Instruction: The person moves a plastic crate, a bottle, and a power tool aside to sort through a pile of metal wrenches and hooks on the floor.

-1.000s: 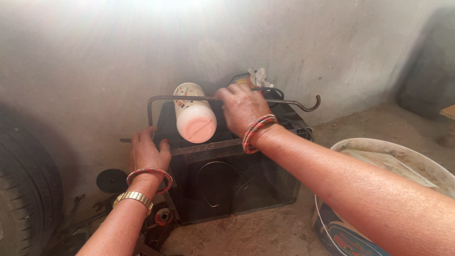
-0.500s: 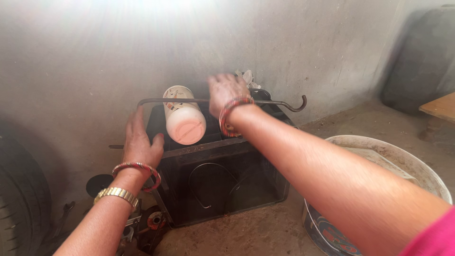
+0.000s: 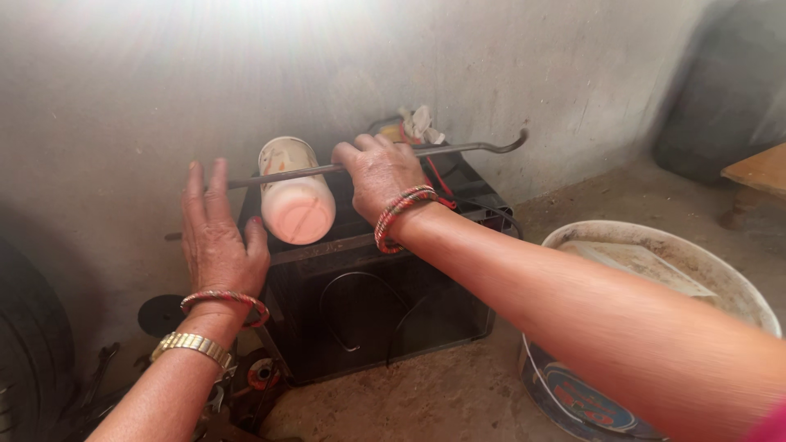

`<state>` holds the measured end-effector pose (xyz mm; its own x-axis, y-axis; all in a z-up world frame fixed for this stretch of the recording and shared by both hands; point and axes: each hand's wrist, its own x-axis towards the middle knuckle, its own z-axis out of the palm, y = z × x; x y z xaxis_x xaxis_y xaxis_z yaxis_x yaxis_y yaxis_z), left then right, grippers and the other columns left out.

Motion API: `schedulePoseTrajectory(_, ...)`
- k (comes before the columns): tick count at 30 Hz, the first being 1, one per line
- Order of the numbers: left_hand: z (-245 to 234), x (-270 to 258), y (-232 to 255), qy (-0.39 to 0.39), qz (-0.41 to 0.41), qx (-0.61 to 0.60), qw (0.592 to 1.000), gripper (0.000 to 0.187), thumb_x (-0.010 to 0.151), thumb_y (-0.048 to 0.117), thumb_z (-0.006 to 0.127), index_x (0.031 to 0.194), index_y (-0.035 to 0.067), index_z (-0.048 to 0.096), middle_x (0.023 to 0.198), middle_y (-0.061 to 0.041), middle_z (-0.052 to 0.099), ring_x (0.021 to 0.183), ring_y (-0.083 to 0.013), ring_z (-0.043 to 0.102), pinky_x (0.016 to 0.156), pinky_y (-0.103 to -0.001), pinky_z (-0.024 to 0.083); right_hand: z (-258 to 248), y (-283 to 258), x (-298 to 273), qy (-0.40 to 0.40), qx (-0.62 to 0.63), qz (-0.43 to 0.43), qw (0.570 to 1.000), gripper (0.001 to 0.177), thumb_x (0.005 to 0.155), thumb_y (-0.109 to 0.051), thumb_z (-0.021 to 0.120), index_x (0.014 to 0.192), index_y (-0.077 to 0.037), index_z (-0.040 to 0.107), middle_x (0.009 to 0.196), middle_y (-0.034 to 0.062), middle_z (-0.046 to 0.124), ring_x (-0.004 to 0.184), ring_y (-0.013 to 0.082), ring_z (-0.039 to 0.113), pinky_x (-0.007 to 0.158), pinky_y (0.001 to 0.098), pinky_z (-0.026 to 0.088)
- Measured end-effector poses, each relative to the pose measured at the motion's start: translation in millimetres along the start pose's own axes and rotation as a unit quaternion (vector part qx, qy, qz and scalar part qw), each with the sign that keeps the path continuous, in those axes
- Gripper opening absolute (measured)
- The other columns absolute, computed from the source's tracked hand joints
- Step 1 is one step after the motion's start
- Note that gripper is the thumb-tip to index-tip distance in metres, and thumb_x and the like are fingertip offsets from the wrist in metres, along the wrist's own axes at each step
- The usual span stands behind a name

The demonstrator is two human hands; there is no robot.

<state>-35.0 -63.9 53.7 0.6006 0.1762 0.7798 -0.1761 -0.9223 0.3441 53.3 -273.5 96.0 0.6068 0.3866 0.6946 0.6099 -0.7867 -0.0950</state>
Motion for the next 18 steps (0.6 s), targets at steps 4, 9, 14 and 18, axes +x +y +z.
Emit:
schedulePoseTrajectory(4,-6,-24,-1,-0.003,0.013,-0.019,1.000,0.074,0.085,0.006,0.067,0.154,0.013,0.041,0.161,-0.025,0.025,0.148,-0.0464,0.030,0.118,-0.053,0.034,-16,-16,-26,-0.033,-0.025,-0.028,0.999,0.035,0.077,-0.003,0.066,0.106,-0.022,0.072,0.103,0.0015,0.068,0.111,0.0256,0.061,0.085,0.0482,0.046)
schedulePoseTrajectory(9,-7,-37,-24,-0.120,-0.064,-0.018,0.990,0.050,0.097,0.020,0.061,0.146,0.022,0.049,0.156,-0.021,0.036,0.138,-0.0455,0.045,0.110,-0.052,0.042,-17,-24,-44,-0.080,-0.057,-0.080,0.992,0.030,0.081,-0.007,0.064,0.104,-0.023,0.075,0.101,0.0015,0.070,0.106,0.0233,0.064,0.092,0.0470,0.044)
schedulePoseTrajectory(14,-7,-30,-41,-0.239,-0.155,0.031,0.958,0.050,0.101,0.029,0.052,0.150,0.026,0.045,0.158,-0.019,0.036,0.138,-0.0424,0.046,0.111,-0.050,0.042,-7,-35,-36,-0.106,-0.101,-0.098,0.984,0.022,0.085,-0.011,0.062,0.099,-0.023,0.075,0.100,0.0015,0.071,0.104,0.0231,0.065,0.092,0.0513,0.043)
schedulePoseTrajectory(18,0,-27,-45,-0.251,-0.160,0.030,0.954,0.058,0.101,0.032,0.053,0.156,0.026,0.038,0.166,-0.019,0.025,0.146,-0.0413,0.038,0.116,-0.048,0.038,3,-32,-33,-0.118,-0.121,-0.121,0.978,0.018,0.086,-0.012,0.063,0.099,-0.018,0.073,0.101,0.0031,0.072,0.104,0.0246,0.066,0.090,0.0479,0.046)
